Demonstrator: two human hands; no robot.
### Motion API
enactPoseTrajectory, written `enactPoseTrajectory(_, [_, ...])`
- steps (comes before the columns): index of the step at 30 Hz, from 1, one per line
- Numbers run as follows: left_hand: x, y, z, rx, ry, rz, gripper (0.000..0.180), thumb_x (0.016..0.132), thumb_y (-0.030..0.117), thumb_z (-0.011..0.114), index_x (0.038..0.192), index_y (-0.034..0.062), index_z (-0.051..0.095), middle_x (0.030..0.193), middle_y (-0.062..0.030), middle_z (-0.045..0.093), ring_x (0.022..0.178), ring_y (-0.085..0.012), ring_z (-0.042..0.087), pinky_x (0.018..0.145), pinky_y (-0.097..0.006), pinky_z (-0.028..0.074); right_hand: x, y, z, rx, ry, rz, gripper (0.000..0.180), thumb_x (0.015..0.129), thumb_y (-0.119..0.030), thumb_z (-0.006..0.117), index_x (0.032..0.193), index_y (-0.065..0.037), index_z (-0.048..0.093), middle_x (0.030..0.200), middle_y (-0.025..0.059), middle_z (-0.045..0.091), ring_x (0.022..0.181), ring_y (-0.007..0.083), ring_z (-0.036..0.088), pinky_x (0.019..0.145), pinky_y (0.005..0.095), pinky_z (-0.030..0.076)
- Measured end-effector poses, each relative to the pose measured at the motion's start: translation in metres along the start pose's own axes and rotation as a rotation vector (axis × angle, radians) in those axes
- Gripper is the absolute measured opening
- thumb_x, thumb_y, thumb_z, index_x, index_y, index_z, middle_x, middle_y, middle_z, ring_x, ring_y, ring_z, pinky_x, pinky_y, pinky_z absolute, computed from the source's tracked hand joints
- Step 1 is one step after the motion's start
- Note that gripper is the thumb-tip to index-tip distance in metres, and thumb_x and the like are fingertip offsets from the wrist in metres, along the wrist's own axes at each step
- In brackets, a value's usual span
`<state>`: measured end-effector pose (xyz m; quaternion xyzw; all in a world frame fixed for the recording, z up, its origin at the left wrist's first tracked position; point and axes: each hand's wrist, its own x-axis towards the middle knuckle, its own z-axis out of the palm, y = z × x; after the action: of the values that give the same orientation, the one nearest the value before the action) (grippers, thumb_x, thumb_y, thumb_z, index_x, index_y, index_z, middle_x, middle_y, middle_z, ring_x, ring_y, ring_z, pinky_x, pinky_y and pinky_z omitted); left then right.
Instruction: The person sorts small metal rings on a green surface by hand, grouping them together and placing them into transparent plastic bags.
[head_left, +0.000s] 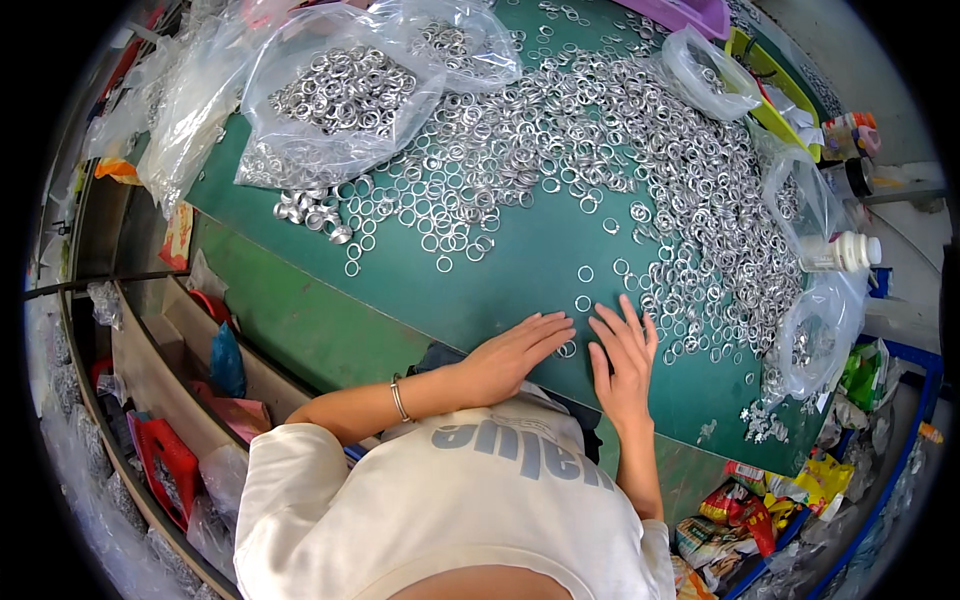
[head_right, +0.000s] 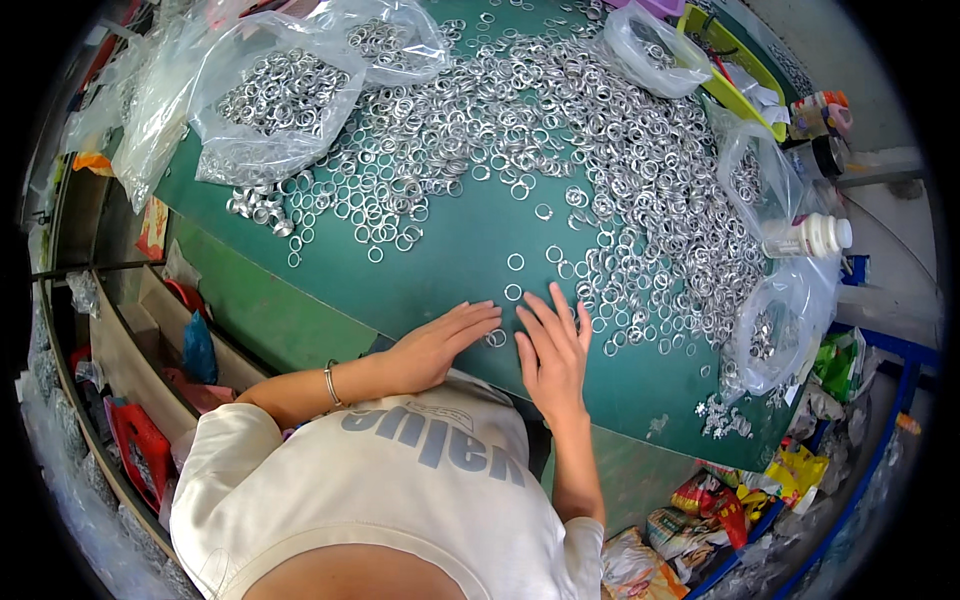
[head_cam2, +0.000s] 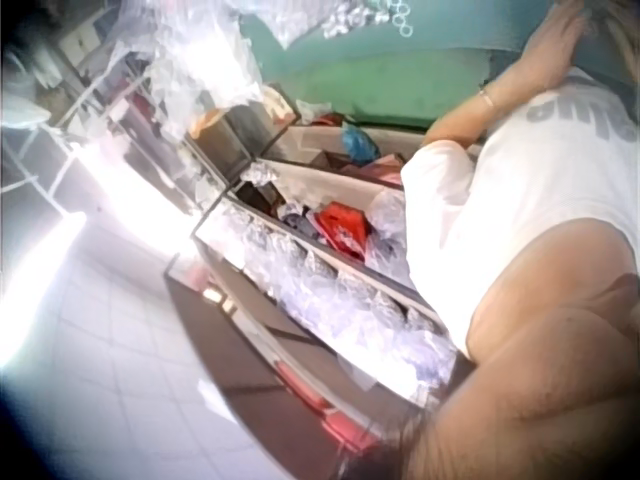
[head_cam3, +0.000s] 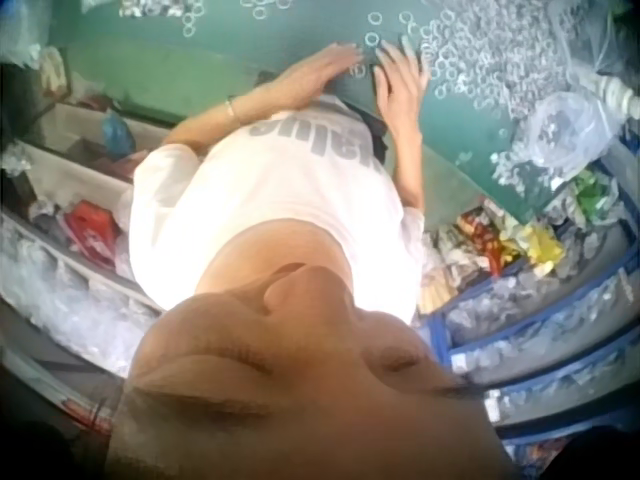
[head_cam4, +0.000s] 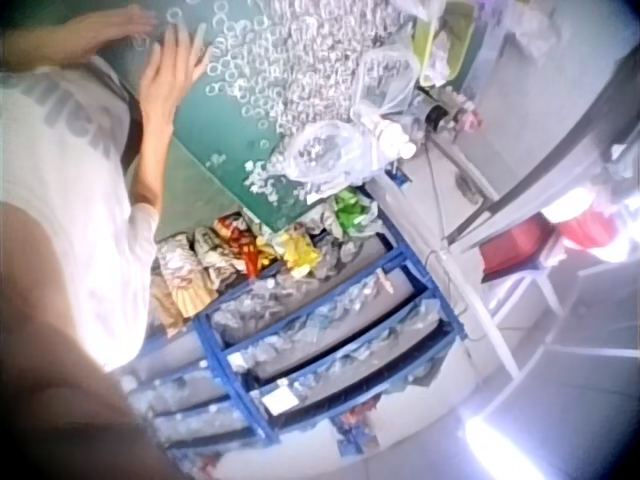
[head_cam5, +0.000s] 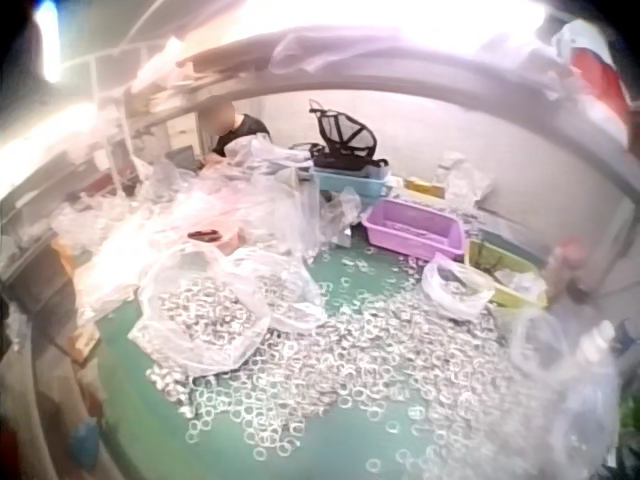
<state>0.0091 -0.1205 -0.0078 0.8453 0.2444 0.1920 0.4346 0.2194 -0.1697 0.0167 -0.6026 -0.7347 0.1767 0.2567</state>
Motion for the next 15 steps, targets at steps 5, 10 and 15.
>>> enactPoseTrajectory(5, [0.012,0.008,0.005,0.094,-0.003,0.087,0.051,0.075,-0.008,0.058,0.125,-0.0002,0.053,0.141,-0.016,0.041,0.135,-0.0381,0.033,0.111,-0.051,0.031,0.009,-0.001,0.003,-0.146,0.108,0.113,0.031,0.09,-0.01,0.056,0.12,-0.004,0.06,0.137,0.0103,0.05,0.135,0.0332,0.038,0.109,0.0555,0.02])
enactPoseTrajectory(10, [0.012,-0.002,0.008,0.103,-0.066,0.123,0.046,0.071,-0.006,0.061,0.116,-0.0007,0.059,0.134,-0.017,0.047,0.133,-0.0381,0.035,0.111,-0.053,0.031,-0.006,0.015,0.005,-0.381,0.269,0.446,0.052,0.091,-0.026,0.058,0.136,-0.005,0.045,0.148,0.0184,0.033,0.14,0.0439,0.021,0.107,0.0623,0.017])
enactPoseTrajectory(15, [0.009,-0.001,0.008,0.125,-0.026,0.136,0.045,0.068,-0.009,0.06,0.113,-0.002,0.06,0.131,-0.0189,0.048,0.13,-0.0389,0.039,0.11,-0.052,0.033,0.004,0.01,0.036,-0.354,0.19,0.536,0.07,0.088,-0.038,0.062,0.141,0.0,0.037,0.15,0.0268,0.023,0.14,0.0486,0.016,0.108,0.0648,0.012])
